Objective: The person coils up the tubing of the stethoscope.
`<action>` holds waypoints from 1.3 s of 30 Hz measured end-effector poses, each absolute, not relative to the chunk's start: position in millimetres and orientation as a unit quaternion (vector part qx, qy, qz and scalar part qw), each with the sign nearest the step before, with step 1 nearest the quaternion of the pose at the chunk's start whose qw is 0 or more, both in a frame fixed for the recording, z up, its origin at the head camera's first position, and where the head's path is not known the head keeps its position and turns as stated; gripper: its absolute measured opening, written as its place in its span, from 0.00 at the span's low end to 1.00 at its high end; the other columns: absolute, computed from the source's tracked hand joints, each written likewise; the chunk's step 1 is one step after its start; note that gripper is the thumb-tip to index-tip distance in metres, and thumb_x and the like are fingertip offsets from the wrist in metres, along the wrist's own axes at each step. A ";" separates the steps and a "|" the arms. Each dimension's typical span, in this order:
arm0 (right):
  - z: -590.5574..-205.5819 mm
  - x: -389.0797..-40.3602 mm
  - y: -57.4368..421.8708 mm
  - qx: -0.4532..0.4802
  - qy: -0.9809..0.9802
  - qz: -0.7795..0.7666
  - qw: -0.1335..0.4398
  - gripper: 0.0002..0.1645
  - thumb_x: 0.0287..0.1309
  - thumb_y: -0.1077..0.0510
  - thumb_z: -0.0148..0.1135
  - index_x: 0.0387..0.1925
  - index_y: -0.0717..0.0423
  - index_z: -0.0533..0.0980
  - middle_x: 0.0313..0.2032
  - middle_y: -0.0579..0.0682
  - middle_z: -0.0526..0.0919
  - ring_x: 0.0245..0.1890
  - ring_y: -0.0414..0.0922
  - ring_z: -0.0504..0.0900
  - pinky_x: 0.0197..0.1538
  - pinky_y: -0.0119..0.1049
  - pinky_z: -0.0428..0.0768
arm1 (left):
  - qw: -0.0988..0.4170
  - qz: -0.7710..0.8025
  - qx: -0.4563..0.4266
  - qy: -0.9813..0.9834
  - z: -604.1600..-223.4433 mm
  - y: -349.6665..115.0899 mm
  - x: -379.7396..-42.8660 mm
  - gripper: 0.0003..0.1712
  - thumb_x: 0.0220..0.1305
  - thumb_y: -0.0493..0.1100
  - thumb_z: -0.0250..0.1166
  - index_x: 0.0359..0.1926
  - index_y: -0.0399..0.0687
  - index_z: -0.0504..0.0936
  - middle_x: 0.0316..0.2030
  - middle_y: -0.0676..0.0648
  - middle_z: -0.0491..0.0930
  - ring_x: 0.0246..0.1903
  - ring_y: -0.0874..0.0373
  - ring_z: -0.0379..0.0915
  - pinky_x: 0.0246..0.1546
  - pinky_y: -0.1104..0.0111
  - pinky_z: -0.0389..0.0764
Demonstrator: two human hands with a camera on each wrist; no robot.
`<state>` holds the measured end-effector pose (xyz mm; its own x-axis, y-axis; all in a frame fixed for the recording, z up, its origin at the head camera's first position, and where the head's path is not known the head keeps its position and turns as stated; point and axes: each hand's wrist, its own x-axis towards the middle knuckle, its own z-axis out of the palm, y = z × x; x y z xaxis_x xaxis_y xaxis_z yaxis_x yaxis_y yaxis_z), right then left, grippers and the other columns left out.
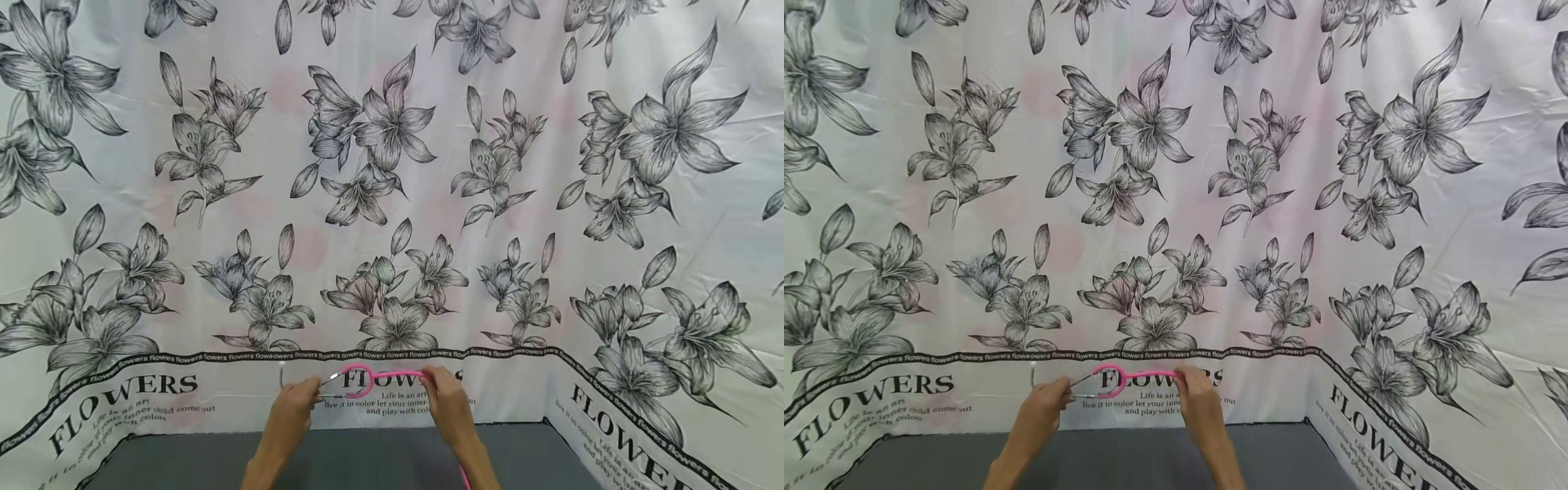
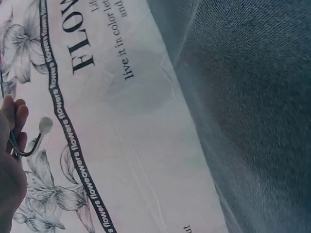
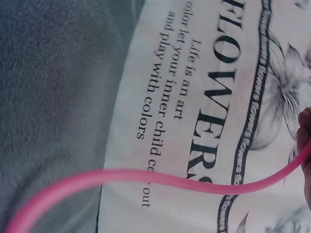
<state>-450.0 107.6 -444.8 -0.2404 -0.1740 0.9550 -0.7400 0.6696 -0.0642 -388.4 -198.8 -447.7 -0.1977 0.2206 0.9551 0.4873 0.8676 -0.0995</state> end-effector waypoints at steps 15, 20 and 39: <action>-441.9 -420.9 149.7 0.346 -0.818 0.283 0.362 0.18 0.50 0.67 0.79 0.39 0.54 0.78 0.23 0.38 0.78 0.23 0.24 0.67 0.25 0.23 0.71 | 0.532 -0.124 -0.188 -0.816 -444.5 -195.1 -366.1 0.25 0.38 0.33 0.82 0.34 0.48 0.76 0.26 0.54 0.84 0.24 0.60 0.76 0.28 0.69 0.77; -441.4 -419.0 159.0 0.423 -0.791 0.316 0.310 0.21 0.49 0.76 0.75 0.43 0.58 0.79 0.33 0.49 0.87 0.31 0.38 0.87 0.35 0.27 0.86 | 0.472 -0.184 -0.170 -0.845 -446.1 -197.7 -363.0 0.20 0.46 0.33 0.80 0.34 0.48 0.76 0.25 0.52 0.84 0.22 0.61 0.79 0.24 0.75 0.77; -431.6 -411.5 150.3 0.360 -0.756 0.275 0.472 0.21 0.43 0.73 0.78 0.40 0.52 0.87 0.34 0.41 0.86 0.27 0.30 0.78 0.31 0.19 0.72 | 0.413 -0.244 -0.136 -0.867 -444.3 -197.6 -356.7 0.16 0.53 0.33 0.77 0.40 0.47 0.80 0.28 0.53 0.83 0.26 0.64 0.81 0.28 0.74 0.80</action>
